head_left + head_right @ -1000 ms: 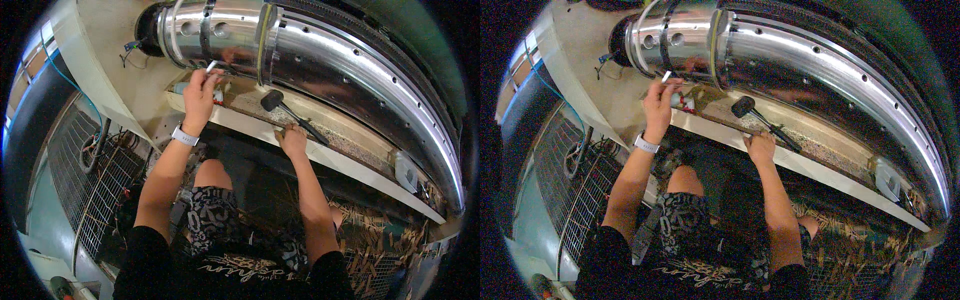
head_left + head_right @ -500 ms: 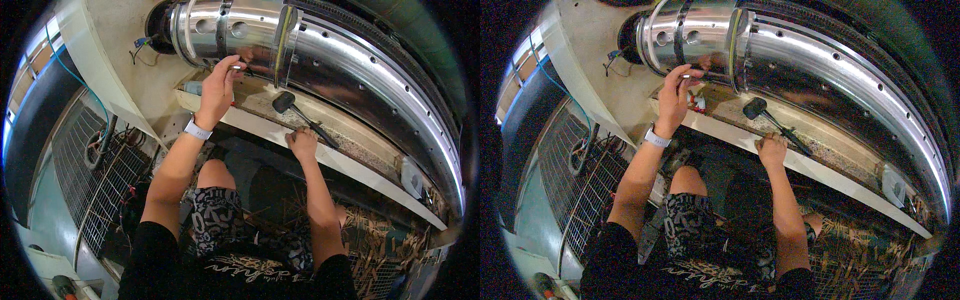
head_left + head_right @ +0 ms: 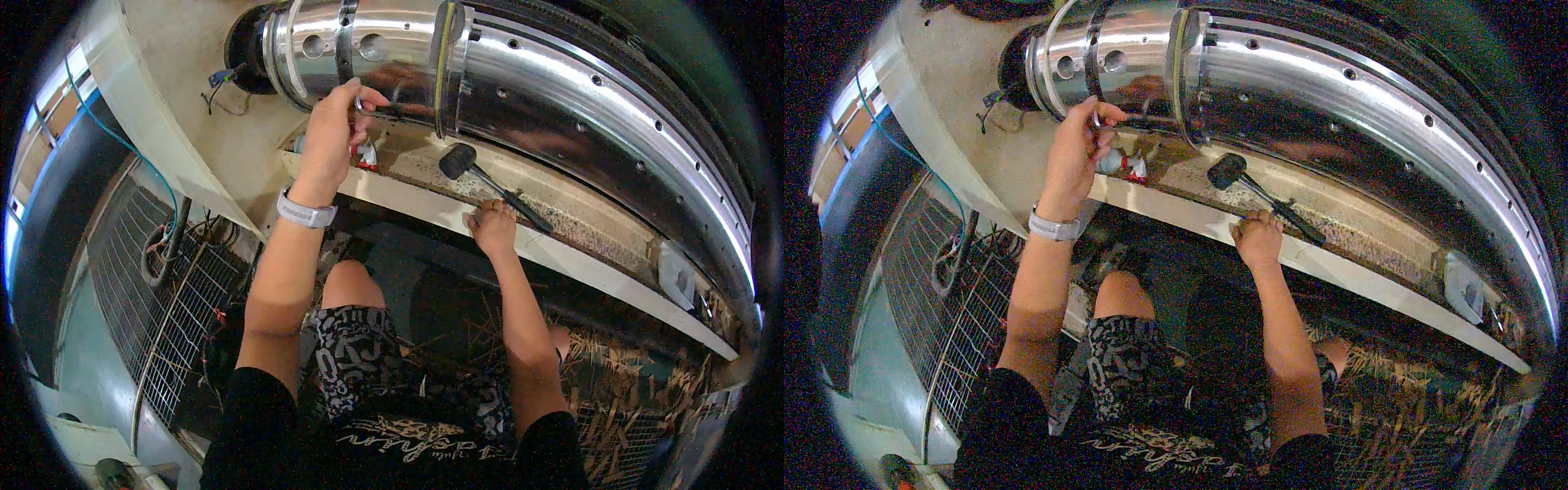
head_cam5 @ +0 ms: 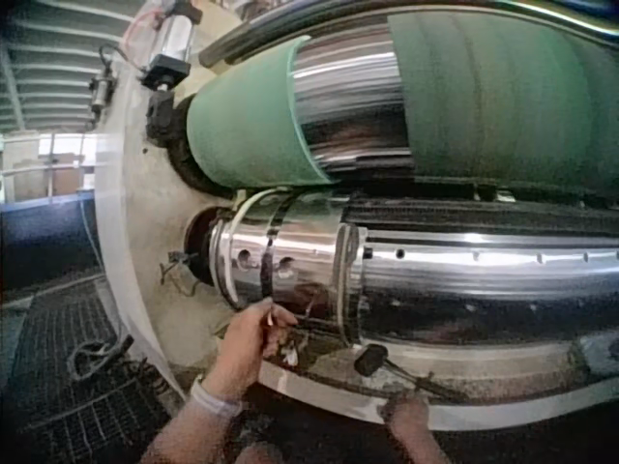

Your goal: The person presses buttons and turns dials on a control panel, then uses a hex key and a hammer to adjust a metal roller on a large industrial machine.

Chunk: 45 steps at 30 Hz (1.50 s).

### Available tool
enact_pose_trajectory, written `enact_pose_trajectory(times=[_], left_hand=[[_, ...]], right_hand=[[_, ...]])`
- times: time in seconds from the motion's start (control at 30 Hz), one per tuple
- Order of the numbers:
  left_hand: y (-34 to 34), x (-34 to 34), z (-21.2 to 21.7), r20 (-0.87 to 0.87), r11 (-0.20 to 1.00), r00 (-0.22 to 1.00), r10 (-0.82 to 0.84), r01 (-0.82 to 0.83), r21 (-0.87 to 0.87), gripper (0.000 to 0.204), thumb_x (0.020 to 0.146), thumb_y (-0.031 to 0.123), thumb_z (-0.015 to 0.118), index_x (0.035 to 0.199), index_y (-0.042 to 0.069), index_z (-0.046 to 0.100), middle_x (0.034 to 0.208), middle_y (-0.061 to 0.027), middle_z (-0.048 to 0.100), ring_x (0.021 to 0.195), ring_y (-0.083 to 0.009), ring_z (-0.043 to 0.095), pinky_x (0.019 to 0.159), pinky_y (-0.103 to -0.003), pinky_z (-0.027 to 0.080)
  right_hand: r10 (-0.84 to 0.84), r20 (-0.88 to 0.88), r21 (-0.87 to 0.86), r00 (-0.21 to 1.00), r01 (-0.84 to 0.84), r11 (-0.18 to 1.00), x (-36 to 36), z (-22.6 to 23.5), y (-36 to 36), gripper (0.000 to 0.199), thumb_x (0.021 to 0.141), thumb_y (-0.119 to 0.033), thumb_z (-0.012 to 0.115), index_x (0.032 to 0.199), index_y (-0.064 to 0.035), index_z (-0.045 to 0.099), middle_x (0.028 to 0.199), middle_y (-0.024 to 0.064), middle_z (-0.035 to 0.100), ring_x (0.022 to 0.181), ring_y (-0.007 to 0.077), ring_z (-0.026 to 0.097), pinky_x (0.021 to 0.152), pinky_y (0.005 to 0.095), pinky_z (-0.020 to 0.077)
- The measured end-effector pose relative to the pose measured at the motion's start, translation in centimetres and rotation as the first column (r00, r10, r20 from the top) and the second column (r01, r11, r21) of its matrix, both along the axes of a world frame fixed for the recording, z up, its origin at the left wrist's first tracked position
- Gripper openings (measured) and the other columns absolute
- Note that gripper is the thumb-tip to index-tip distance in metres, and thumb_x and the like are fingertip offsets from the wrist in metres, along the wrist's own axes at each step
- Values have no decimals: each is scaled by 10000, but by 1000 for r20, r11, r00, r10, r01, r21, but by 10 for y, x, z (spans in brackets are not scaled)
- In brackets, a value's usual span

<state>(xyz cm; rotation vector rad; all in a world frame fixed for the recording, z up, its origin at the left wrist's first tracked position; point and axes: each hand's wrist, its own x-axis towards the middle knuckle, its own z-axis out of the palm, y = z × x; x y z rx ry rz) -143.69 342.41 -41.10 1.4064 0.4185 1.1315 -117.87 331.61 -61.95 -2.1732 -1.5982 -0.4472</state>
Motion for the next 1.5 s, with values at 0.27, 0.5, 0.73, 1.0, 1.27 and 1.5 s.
enact_pose_trajectory(times=[0.27, 0.5, 0.73, 1.0, 1.27, 1.5], left_hand=[[-13, 6, -4, 401, 890, 813, -423, 457, 12, 402, 900, 190, 345, 1144, -94, 492, 1201, -234, 512, 1104, -363, 510, 995, -370, 379], [-11, 11, -12, 266, 979, 947, -182, 149, 137, 190, 892, 145, 496, 966, -24, 542, 920, -137, 602, 835, -219, 591, 780, -298, 453], [-4, 7, -9, 300, 993, 948, -102, 114, -23, 263, 903, 222, 385, 912, -5, 517, 868, -169, 611, 668, -201, 593, 614, -301, 463], [-4, 10, -28, 460, 910, 787, -411, 388, 148, 418, 931, 245, 452, 1212, -63, 425, 1191, -190, 493, 1075, -259, 515, 942, -347, 408], [-18, 23, -24, 298, 959, 954, -6, -78, 271, 200, 879, 145, 572, 998, -10, 530, 871, -85, 575, 704, -146, 535, 635, -242, 418], [-2, 18, -18, 440, 999, 897, 38, -45, 5, 267, 895, 235, 417, 910, -11, 520, 834, -130, 562, 543, -158, 508, 494, -250, 405]], right_hand=[[-51, -53, -82, 997, 47, 996, -3, 7, -2, 449, 760, -402, 611, 991, -17, 605, 1049, 168, 562, 997, 311, 518, 867, 400, 368], [-46, -53, -112, 998, 40, 993, -8, 12, -1, 391, 757, -392, 613, 934, -43, 625, 981, 143, 557, 952, 300, 526, 835, 397, 376], [-36, -37, -72, 999, 33, 997, 1, 4, -2, 410, 770, -407, 597, 931, -31, 620, 984, 149, 549, 941, 296, 529, 828, 393, 377], [-40, -40, -27, 998, 39, 999, -4, 5, 0, 349, 750, -353, 631, 915, -46, 606, 954, 152, 558, 939, 302, 534, 833, 403, 381], [27, -41, -38, 999, -29, 999, -7, 14, -5, 355, 748, -360, 637, 903, -42, 609, 912, 160, 571, 924, 311, 537, 790, 417, 391], [-9, -41, -55, 999, 7, 998, -1, 4, -1, 338, 754, -358, 620, 832, -29, 634, 980, 177, 553, 938, 322, 519, 809, 421, 381]])
